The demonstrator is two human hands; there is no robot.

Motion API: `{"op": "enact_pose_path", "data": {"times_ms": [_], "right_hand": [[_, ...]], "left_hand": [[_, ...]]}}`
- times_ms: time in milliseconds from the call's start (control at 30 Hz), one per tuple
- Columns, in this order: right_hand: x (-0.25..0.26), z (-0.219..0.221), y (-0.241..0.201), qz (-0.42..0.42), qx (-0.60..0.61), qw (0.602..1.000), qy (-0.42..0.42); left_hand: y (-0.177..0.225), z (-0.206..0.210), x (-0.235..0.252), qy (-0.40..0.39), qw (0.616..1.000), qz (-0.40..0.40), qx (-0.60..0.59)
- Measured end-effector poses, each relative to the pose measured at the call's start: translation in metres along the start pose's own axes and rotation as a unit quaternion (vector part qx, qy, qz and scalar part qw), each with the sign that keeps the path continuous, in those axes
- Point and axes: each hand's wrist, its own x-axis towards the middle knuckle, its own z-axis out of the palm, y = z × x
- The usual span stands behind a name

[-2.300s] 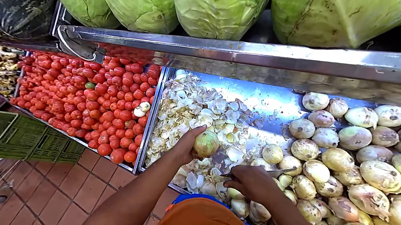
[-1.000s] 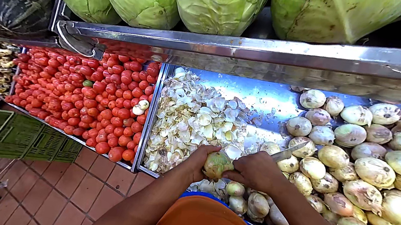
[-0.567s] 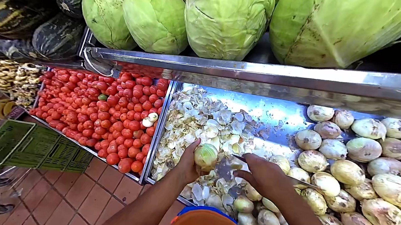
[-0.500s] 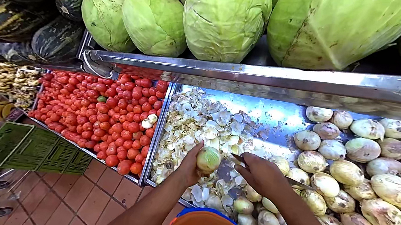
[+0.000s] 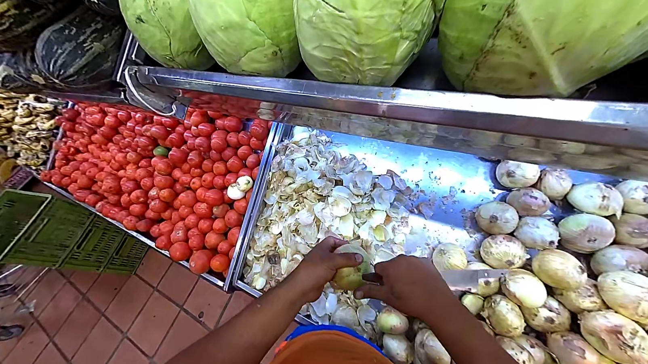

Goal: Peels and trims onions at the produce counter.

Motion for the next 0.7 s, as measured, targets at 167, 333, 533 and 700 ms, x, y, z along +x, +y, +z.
{"op": "enact_pose_path", "data": {"times_ms": [167, 333, 533, 700], "right_hand": [[0.009, 0.012, 0.008, -0.067, -0.024, 0.997, 0.039], [0.018, 0.026, 0.021, -0.137, -0.055, 0.984, 0.095], [0.023, 0.031, 0.035, -0.139, -0.109, 0.976, 0.127], [0.018, 0.044, 0.036, -0.137, -0.089, 0.984, 0.076]], "left_hand": [[-0.003, 0.010, -0.004, 0.042, 0.999, 0.004, 0.024], [-0.007, 0.023, -0.005, 0.110, 0.988, 0.046, 0.096], [-0.019, 0.033, 0.017, 0.157, 0.974, 0.064, 0.150], [-0.028, 0.030, 0.045, 0.220, 0.963, 0.045, 0.146]]}}
